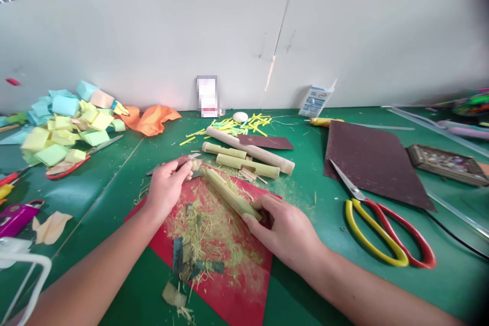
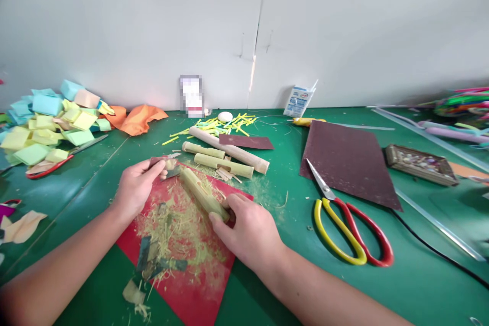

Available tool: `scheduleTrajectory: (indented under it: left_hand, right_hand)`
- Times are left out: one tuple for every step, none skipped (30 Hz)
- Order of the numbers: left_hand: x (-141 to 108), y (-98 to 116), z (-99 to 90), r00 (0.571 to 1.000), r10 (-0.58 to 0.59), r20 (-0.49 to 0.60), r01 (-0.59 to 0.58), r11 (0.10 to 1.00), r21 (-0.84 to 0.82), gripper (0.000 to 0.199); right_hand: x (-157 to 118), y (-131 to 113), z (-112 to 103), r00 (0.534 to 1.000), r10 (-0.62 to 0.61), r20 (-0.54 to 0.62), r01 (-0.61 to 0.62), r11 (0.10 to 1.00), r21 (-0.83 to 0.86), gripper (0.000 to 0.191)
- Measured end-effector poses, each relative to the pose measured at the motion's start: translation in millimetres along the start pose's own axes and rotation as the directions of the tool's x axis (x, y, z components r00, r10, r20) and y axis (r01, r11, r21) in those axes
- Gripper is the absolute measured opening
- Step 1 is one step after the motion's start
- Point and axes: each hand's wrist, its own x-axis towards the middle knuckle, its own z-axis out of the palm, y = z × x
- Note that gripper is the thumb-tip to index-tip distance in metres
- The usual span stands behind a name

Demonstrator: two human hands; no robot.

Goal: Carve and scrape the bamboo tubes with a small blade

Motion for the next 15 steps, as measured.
scheduleTrajectory:
  left_hand:
    - [1.6, -2.0, -0.1, 1.0, -0.012, -0.003, 0.012, 1.0, -0.022, 0.03]
    - [2.7, -3.4, -0.4, 1.0, -0.021, 0.001, 0.021, 0.999, -0.033, 0.03]
    - [3.3, -4.1, -0.7, 1.0, -0.027, 0.006, 0.027, 0.999, -0.033, 0.03]
    - [3.3, -4.2, -1.2, 1.0, -0.028, 0.014, 0.028, 0.999, -0.021, 0.029]
    - [3.0, -3.8, -1.7, 0.999, -0.022, 0.024, 0.022, 1.0, 0.004, 0.028]
    - [2.5, -3.2, -2.3, 0.999, -0.011, 0.036, 0.01, 0.999, 0.034, 0.029]
    - [2.0, -2.5, -2.9, 0.999, 0.002, 0.049, -0.005, 0.998, 0.062, 0.031]
    - [1.6, -1.9, -3.6, 0.998, 0.016, 0.055, -0.02, 0.997, 0.081, 0.033]
    - [1.3, -1.5, -4.1, 0.998, 0.026, 0.06, -0.031, 0.995, 0.093, 0.035]
    - [1.2, -1.3, -4.5, 0.998, 0.034, 0.06, -0.04, 0.994, 0.1, 0.035]
    - [1.3, -1.1, -4.8, 0.998, 0.038, 0.059, -0.044, 0.993, 0.106, 0.035]
    - [1.4, -1.0, -4.9, 0.998, 0.036, 0.057, -0.042, 0.993, 0.113, 0.035]
    - [1.4, -0.6, -4.8, 0.998, 0.028, 0.054, -0.034, 0.992, 0.118, 0.032]
    - [1.4, -0.1, -4.7, 0.998, 0.022, 0.055, -0.028, 0.992, 0.121, 0.03]
    - [1.1, 0.8, -4.5, 0.998, 0.028, 0.061, -0.036, 0.992, 0.123, 0.027]
  right_hand:
    - [-0.2, -0.1, 0.3, 1.0, -0.007, -0.004, 0.007, 1.0, -0.008, 0.02]
    - [-0.4, -0.2, 0.7, 1.0, -0.013, -0.006, 0.013, 1.0, -0.014, 0.02]
    - [-0.8, -0.3, 1.0, 1.0, -0.016, -0.008, 0.015, 1.0, -0.018, 0.019]
    - [-1.2, -0.4, 1.1, 1.0, -0.015, -0.006, 0.015, 1.0, -0.021, 0.019]
    - [-1.6, -0.5, 1.1, 1.0, -0.012, -0.003, 0.012, 1.0, -0.024, 0.019]
    - [-2.0, -0.6, 0.9, 1.0, -0.009, 0.0, 0.009, 1.0, -0.028, 0.019]
    - [-2.4, -0.9, 0.4, 1.0, -0.008, 0.001, 0.008, 0.999, -0.033, 0.019]
    - [-2.8, -1.2, -0.1, 1.0, -0.009, 0.003, 0.009, 0.999, -0.039, 0.019]
    - [-3.1, -1.7, -0.8, 1.0, -0.011, 0.005, 0.012, 0.999, -0.045, 0.019]
    - [-3.3, -2.3, -1.5, 1.0, -0.015, 0.007, 0.016, 0.999, -0.05, 0.019]
    - [-3.5, -3.0, -2.1, 1.0, -0.019, 0.008, 0.02, 0.998, -0.055, 0.019]
    - [-3.7, -3.7, -2.6, 1.0, -0.024, 0.009, 0.025, 0.998, -0.06, 0.019]
    - [-3.9, -4.2, -2.9, 0.999, -0.031, 0.007, 0.031, 0.997, -0.065, 0.02]
    - [-4.1, -4.7, -3.0, 0.999, -0.039, 0.002, 0.039, 0.997, -0.071, 0.02]
    - [-4.3, -4.8, -2.9, 0.999, -0.048, -0.004, 0.048, 0.996, -0.078, 0.02]
